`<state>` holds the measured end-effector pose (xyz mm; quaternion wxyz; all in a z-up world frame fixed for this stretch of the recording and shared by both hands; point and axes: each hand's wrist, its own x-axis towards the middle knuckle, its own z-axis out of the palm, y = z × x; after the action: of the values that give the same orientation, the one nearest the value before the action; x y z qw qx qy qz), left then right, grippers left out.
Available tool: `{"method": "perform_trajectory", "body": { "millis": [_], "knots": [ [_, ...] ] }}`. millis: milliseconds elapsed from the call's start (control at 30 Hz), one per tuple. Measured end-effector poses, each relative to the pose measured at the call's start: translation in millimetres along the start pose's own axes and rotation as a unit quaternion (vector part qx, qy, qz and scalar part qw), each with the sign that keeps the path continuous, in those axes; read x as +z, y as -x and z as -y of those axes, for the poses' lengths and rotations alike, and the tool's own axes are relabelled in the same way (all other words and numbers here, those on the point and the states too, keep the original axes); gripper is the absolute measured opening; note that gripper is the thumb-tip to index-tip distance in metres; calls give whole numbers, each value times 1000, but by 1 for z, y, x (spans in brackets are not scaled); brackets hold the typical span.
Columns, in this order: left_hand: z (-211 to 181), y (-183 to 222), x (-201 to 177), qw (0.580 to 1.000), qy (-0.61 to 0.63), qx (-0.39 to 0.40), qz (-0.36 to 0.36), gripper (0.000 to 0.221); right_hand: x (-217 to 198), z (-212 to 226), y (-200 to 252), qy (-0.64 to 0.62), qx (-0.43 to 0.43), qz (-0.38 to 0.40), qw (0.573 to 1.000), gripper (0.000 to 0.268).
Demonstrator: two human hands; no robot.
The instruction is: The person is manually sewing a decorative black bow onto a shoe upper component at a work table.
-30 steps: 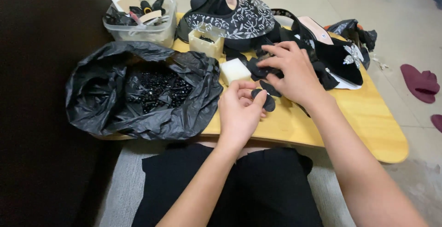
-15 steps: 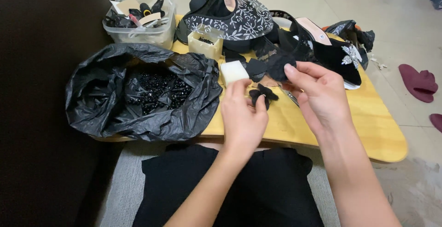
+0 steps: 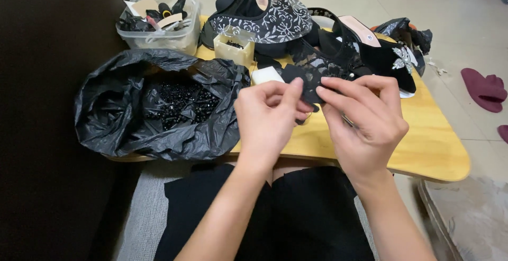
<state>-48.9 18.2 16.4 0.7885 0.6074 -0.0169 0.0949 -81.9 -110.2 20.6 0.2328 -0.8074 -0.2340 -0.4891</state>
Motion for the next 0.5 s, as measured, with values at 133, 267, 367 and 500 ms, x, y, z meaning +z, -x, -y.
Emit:
{"method": "perform_trajectory", "body": {
  "millis": [133, 267, 367, 500],
  "knots": [
    [-4, -15, -21, 999, -25, 11, -42, 21, -1, 0, 3, -5, 4, -5, 1000, 25],
    [-11, -24, -48, 905, -288, 264, -165, 8, -1, -1, 5, -12, 6, -19, 1000, 24],
    [-6, -31, -68, 848, -387, 303, -196, 24, 1, 4, 4, -33, 13, -28, 999, 23],
    [-10, -28, -67, 831, -376, 375, -163, 52, 9, 9, 5, -53, 37, -46, 997, 25]
  ]
}}
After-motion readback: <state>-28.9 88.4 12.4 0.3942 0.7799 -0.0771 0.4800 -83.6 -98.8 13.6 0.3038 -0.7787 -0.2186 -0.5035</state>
